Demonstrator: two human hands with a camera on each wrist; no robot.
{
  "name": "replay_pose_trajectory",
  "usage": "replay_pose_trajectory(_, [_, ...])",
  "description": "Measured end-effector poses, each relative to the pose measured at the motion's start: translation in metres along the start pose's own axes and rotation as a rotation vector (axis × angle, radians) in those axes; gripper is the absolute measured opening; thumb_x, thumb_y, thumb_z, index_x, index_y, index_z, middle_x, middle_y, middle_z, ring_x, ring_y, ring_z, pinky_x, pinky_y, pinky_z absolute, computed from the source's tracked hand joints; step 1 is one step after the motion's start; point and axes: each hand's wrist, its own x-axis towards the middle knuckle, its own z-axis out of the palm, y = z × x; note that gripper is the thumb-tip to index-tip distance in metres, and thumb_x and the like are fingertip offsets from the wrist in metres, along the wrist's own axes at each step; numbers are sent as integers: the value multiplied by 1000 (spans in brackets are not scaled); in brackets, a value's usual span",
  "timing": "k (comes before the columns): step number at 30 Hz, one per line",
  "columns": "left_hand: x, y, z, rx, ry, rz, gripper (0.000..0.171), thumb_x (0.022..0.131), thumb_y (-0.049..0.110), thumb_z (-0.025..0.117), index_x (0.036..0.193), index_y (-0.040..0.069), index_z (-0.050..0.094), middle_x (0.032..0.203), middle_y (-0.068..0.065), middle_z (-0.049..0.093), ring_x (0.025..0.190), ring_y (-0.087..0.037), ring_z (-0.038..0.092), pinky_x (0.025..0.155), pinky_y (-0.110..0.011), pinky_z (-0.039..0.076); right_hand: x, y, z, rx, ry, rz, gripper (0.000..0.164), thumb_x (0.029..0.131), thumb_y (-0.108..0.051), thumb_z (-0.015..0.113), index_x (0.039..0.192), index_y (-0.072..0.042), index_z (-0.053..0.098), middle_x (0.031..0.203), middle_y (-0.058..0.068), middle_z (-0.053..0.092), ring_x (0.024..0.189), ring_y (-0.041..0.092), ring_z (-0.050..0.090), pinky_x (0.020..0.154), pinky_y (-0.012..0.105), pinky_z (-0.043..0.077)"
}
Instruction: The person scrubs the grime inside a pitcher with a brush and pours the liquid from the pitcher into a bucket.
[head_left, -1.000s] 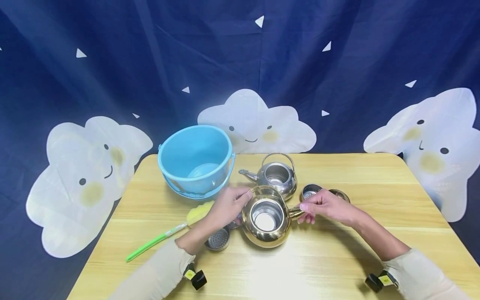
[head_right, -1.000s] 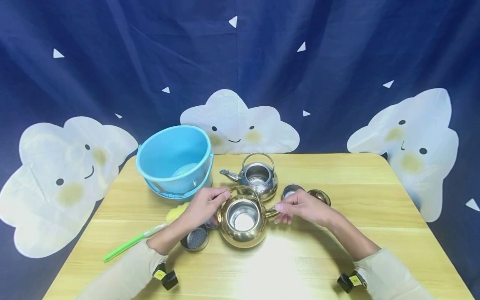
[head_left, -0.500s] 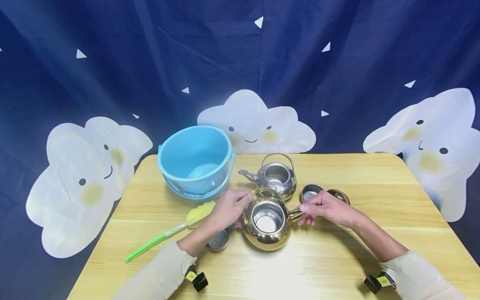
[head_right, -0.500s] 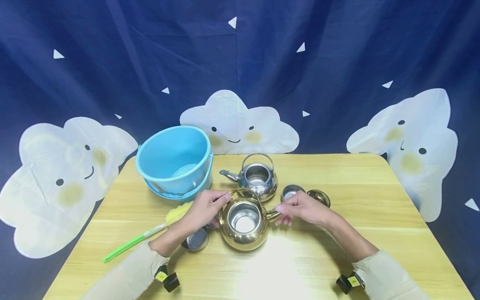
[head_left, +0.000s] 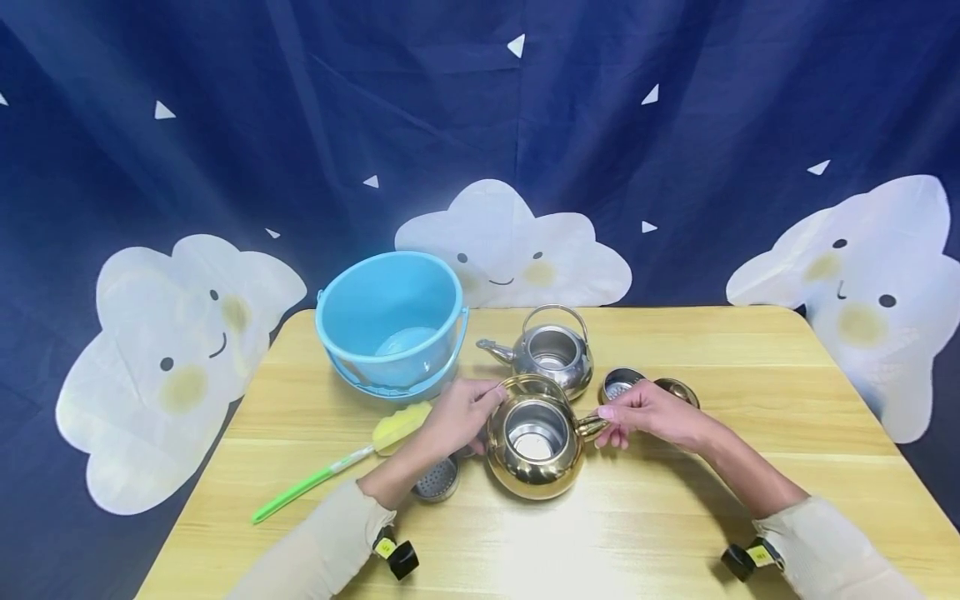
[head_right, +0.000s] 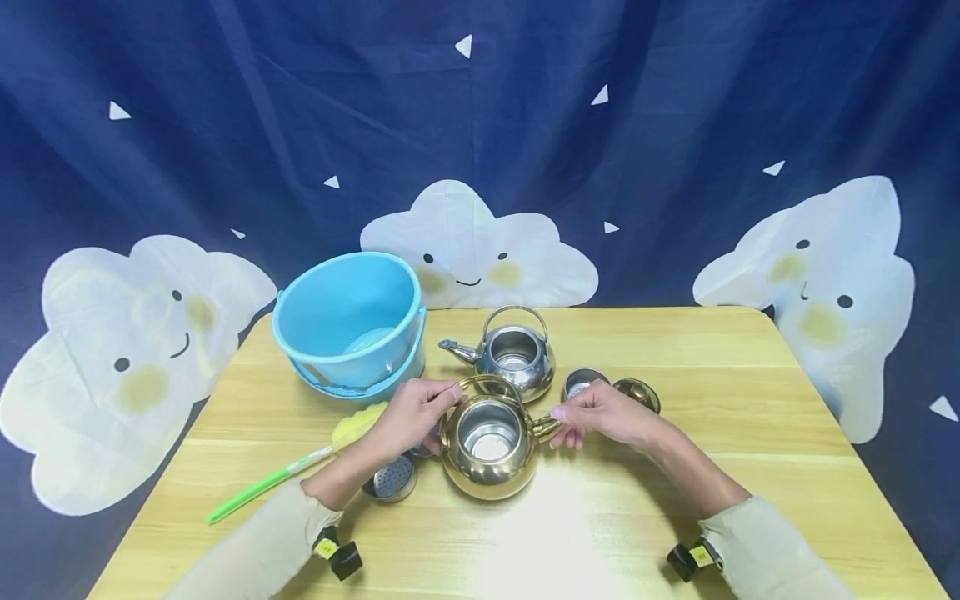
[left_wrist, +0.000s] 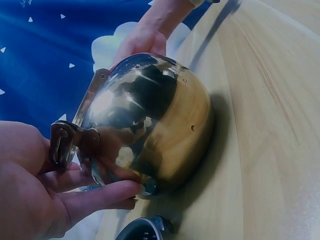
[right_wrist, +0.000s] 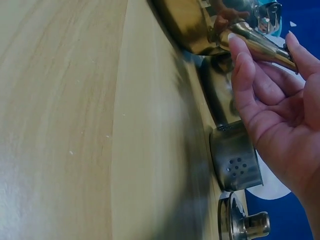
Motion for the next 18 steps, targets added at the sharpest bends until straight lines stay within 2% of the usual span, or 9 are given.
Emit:
replay_pose_trajectory(3, [0, -1, 0, -10, -9, -2, 29, 108, 31, 54, 99, 19, 79, 59, 4, 38, 46, -30, 66, 49, -46, 63, 0, 1, 0, 31, -9, 9, 29, 107, -10, 53, 106, 12, 72, 94, 35, 74, 76, 23, 75, 71, 34, 65])
replay_pose_trajectory(5, [1, -2, 0, -16, -11, 1, 29, 108, 32, 54, 100, 19, 79, 60, 4, 38, 46, -23, 63, 51, -43, 64, -1, 1, 0, 49, -9, 28, 30, 108, -10, 52, 109, 13, 71, 96, 35, 74, 77, 23, 75, 72, 34, 65])
replay_pose_trajectory(10, [1, -5, 0, 10, 2, 17, 31, 107, 37, 54, 107, 19, 80, 56, 6, 37, 48, -11, 44, 56, -35, 65, -3, -1, 1, 83, 5, 80, 36, 109, -14, 50, 120, 17, 65, 102, 38, 72, 82, 24, 76, 75, 34, 66])
replay_pose_trajectory(13, [1, -6, 0, 68, 21, 40, 33, 107, 40, 53, 108, 21, 79, 56, 5, 39, 51, -11, 41, 57, -33, 62, -5, -1, 2, 97, 3, 88, 40, 110, -16, 48, 126, 19, 61, 105, 38, 72, 85, 24, 76, 78, 34, 66])
replay_pose_trajectory(15, [0, -6, 0, 97, 32, 46, 33, 107, 42, 52, 106, 23, 79, 57, 5, 40, 53, -11, 45, 58, -34, 61, -6, 0, 2, 117, -5, 79, 42, 111, -16, 46, 129, 20, 58, 107, 38, 71, 87, 23, 76, 80, 34, 66])
replay_pose_trajectory(18, [-1, -6, -1, 97, 33, 36, 34, 107, 44, 51, 106, 24, 79, 58, 4, 41, 55, -12, 48, 62, -36, 62, -7, 1, 1, 157, -22, 45, 42, 111, -13, 43, 131, 22, 54, 109, 40, 70, 90, 23, 76, 82, 34, 66])
